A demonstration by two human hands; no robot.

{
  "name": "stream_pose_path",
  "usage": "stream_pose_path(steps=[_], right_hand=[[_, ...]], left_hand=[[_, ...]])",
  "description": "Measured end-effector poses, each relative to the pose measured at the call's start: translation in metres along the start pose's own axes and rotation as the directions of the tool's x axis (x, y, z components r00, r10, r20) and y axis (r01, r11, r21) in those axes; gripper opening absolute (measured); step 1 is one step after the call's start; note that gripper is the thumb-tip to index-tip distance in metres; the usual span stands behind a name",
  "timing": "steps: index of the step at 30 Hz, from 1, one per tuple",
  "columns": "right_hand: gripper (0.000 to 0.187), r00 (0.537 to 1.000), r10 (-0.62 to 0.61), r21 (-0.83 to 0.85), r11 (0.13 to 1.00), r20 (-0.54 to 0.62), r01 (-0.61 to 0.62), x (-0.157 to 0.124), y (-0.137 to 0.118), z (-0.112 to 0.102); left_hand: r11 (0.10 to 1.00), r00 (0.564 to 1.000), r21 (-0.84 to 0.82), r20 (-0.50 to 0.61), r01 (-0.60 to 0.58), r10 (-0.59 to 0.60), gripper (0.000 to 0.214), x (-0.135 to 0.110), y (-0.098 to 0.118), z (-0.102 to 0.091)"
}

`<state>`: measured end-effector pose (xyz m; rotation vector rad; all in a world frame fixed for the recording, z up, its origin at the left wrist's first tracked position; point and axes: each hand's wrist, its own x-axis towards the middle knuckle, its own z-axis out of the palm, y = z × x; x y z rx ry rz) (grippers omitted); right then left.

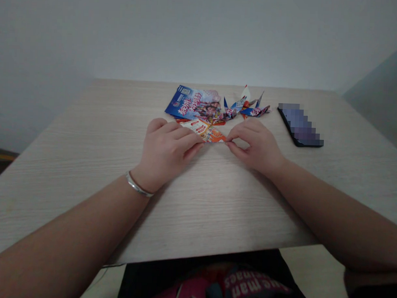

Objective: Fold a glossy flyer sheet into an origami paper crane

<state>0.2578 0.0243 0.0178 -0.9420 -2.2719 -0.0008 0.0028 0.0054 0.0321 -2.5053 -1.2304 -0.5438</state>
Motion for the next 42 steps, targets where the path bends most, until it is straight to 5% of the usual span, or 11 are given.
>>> stream_pose_path(steps=[6,16,21,32,42], right_hand=[[0.013,1.000,0.010,-0.052,0.999,-0.015,-0.011,0.002,-0.008,0.002],[0.016,0.998,-0.059,-0.087,0.994,0.020,0.060,0.010,-0.033,0.007],[0.015,0.999,-0.019,-0.026,0.999,0.051,0.021,0.012,-0.034,0.006],[0.010,0.998,-0.013,0.124,0.992,-0.067,0.021,0.001,-0.001,-0.003],[0.009,0.999,0.013,0.067,0.998,-0.046,-0.010,-0.010,0.029,-0.024]], left_hand=[[0.999,0.999,-0.021,-0.028,0.039,-0.040,0.026,0.000,0.005,-0.003],[0.991,0.990,-0.113,-0.132,-0.071,0.056,0.023,0.005,0.018,0.002],[0.993,0.997,-0.117,-0.080,-0.015,0.005,0.018,0.008,0.020,0.002],[0.999,1.000,-0.038,-0.007,0.019,-0.019,0.013,0.006,-0.006,0.003],[0.999,0.997,0.037,0.068,0.029,-0.031,0.010,-0.002,-0.036,0.001]])
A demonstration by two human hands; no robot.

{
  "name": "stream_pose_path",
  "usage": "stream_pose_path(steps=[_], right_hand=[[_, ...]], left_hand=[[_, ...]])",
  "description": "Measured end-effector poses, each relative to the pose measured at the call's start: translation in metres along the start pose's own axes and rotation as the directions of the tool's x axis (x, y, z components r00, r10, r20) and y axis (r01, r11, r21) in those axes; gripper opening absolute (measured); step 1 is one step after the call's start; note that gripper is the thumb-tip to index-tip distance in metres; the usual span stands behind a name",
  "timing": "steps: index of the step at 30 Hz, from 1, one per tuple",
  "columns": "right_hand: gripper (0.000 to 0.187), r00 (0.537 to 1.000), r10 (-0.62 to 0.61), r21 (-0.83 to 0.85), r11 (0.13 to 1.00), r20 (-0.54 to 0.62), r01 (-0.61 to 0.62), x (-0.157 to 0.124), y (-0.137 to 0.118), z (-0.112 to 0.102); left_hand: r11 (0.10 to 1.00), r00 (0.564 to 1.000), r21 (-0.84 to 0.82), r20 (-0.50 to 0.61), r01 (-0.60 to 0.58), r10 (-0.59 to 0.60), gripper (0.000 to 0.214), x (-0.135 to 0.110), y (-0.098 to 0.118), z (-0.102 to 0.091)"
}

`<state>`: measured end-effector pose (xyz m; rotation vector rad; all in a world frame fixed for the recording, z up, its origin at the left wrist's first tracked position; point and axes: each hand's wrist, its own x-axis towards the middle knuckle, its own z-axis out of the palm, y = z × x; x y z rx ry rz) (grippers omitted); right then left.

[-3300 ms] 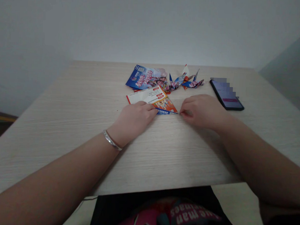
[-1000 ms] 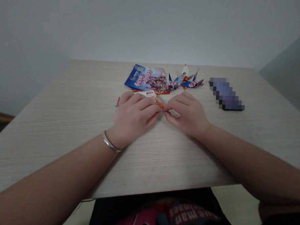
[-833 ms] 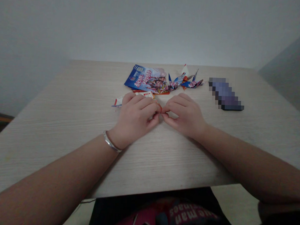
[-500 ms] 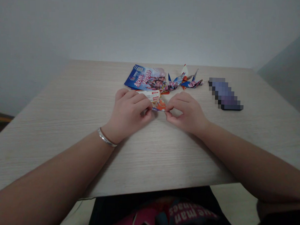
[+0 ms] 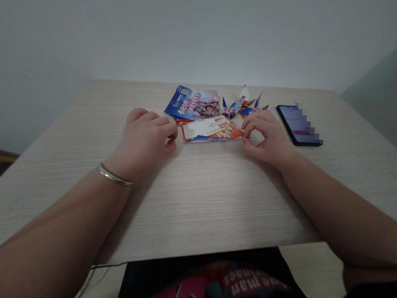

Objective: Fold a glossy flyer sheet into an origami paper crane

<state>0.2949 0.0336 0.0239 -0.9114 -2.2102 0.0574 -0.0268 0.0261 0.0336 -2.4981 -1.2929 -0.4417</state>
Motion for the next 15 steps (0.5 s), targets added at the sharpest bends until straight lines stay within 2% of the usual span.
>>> stream_pose_path(steps=[2,4,5,7,11,15], right_hand=[[0.010,0.997,-0.061,0.009,0.998,0.041,0.061,-0.002,0.005,-0.001],[0.008,0.978,-0.154,0.052,0.988,0.139,0.148,-0.003,0.009,0.001],[0.008,0.963,-0.189,0.080,0.981,0.191,0.176,-0.003,0.009,0.003],[0.009,0.933,-0.226,0.125,0.972,0.281,0.198,-0.001,0.008,0.009],[0.006,0.890,-0.282,0.261,0.945,0.358,0.194,0.003,0.003,0.018],[0.012,0.913,-0.185,0.257,0.962,0.363,0.093,0.004,0.007,0.023]], left_hand=[[0.999,0.999,0.027,0.010,0.038,-0.038,0.011,-0.001,-0.005,0.000],[0.993,0.993,-0.024,0.037,0.117,-0.116,0.016,0.000,-0.004,0.001],[0.990,0.990,-0.061,0.071,0.124,-0.120,0.022,0.001,-0.001,0.001],[0.990,0.994,-0.132,0.101,0.058,-0.045,0.031,0.002,0.008,0.001],[0.989,0.970,-0.136,0.226,-0.055,0.085,0.037,0.003,0.026,0.003],[0.994,0.960,-0.082,0.265,-0.068,0.087,0.036,0.002,0.029,0.006]])
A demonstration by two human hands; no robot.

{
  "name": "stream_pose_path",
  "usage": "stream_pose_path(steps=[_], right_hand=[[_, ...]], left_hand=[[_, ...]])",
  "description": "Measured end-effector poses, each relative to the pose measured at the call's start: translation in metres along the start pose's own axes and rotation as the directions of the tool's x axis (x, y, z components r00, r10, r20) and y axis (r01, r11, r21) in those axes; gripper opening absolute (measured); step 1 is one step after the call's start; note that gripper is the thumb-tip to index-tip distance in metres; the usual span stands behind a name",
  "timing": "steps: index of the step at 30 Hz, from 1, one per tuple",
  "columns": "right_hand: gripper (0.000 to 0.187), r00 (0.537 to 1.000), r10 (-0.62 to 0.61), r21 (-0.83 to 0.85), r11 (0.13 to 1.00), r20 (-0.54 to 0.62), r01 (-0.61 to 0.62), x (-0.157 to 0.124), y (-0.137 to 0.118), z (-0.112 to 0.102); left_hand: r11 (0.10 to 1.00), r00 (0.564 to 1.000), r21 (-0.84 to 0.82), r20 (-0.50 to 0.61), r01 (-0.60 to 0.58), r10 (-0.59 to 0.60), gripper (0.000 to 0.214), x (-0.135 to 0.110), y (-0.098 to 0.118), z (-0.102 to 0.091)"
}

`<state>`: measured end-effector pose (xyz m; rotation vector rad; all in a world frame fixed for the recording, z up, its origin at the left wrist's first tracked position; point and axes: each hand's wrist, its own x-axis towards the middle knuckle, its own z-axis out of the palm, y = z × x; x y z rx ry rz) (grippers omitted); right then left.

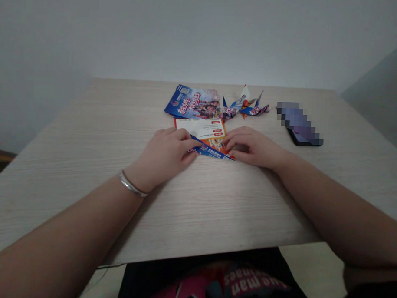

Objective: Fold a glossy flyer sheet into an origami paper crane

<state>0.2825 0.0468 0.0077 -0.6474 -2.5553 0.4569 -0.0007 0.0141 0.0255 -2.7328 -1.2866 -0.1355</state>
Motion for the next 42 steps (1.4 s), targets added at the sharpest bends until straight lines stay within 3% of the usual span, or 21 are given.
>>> stream_pose_path(steps=[5,10,14,24,28,32,37,42], right_hand=[[0.033,0.998,0.063,-0.130,0.989,-0.026,-0.066,-0.003,0.008,0.005],[0.060,0.998,0.055,-0.187,0.981,0.030,-0.049,-0.006,0.007,0.009],[0.071,0.994,0.070,-0.192,0.980,0.083,-0.053,-0.006,0.003,0.009],[0.053,0.988,-0.068,-0.227,0.969,0.139,0.099,0.005,-0.010,0.003],[0.039,0.987,-0.076,-0.301,0.946,0.145,0.117,0.007,-0.016,0.005],[0.037,0.981,-0.111,-0.384,0.909,0.160,0.165,0.008,-0.020,0.006],[0.036,0.984,-0.062,-0.426,0.895,0.170,0.130,0.006,-0.024,0.006],[0.029,0.980,0.037,-0.427,0.903,0.195,0.051,0.005,-0.030,0.004]], left_hand=[[1.000,1.000,0.003,-0.001,0.000,0.000,0.038,-0.001,-0.003,0.002],[1.000,1.000,-0.001,0.000,-0.011,0.011,0.038,-0.003,0.000,0.001],[1.000,1.000,0.004,0.014,0.000,0.000,0.040,-0.005,0.005,0.000],[0.995,0.995,0.013,0.025,0.097,-0.098,0.064,-0.008,0.022,0.004],[0.995,0.990,-0.006,0.096,0.103,-0.102,0.082,-0.007,0.019,0.014],[0.997,0.987,-0.037,0.148,0.066,-0.060,0.087,-0.008,0.012,0.022],[0.996,0.993,-0.092,0.121,0.022,-0.011,0.095,-0.011,0.003,0.023],[0.989,0.998,-0.139,0.027,-0.057,0.061,0.079,-0.013,0.002,0.015]])
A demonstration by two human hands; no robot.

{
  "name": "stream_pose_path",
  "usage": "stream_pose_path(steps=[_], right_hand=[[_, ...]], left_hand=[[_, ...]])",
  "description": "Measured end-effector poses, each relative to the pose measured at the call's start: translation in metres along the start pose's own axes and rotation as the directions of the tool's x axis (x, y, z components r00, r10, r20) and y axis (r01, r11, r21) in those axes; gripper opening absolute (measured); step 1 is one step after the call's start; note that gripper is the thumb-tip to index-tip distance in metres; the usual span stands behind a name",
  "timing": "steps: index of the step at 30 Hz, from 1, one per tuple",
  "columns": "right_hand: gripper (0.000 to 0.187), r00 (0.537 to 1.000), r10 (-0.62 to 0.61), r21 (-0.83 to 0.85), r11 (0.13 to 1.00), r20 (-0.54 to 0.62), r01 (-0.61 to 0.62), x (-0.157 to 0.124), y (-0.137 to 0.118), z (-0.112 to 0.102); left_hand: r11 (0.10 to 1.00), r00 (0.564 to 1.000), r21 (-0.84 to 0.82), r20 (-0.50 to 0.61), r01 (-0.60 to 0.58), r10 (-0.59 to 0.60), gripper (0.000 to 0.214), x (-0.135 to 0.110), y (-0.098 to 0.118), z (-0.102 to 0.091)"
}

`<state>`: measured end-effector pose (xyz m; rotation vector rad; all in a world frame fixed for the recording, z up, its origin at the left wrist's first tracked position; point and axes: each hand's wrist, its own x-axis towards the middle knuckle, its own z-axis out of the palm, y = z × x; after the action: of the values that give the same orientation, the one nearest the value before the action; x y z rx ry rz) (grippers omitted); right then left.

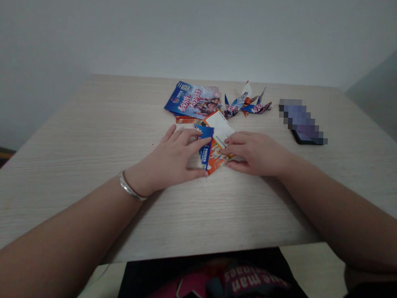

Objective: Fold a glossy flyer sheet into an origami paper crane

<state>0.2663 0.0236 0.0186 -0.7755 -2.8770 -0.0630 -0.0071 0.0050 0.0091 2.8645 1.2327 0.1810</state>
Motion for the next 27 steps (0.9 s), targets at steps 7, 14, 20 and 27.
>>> stream_pose_path(steps=[7,14,20,27], right_hand=[[0.026,1.000,0.004,-0.088,0.996,0.031,-0.002,0.001,-0.005,-0.005],[0.024,1.000,0.006,-0.038,0.999,0.014,-0.006,-0.001,0.001,-0.003],[0.026,1.000,0.002,0.000,1.000,0.003,-0.002,-0.002,0.001,-0.001],[0.026,1.000,-0.008,-0.013,1.000,0.006,0.008,0.002,-0.003,-0.002]], left_hand=[[0.999,0.995,-0.020,0.095,0.032,-0.030,0.071,0.004,0.005,-0.003],[0.996,0.977,-0.048,0.205,0.073,-0.062,0.092,0.006,0.010,-0.004],[0.990,0.989,-0.140,0.151,0.026,-0.005,0.059,0.004,-0.002,-0.001],[0.992,0.999,-0.124,0.042,0.003,0.002,0.057,0.005,0.002,0.004]])
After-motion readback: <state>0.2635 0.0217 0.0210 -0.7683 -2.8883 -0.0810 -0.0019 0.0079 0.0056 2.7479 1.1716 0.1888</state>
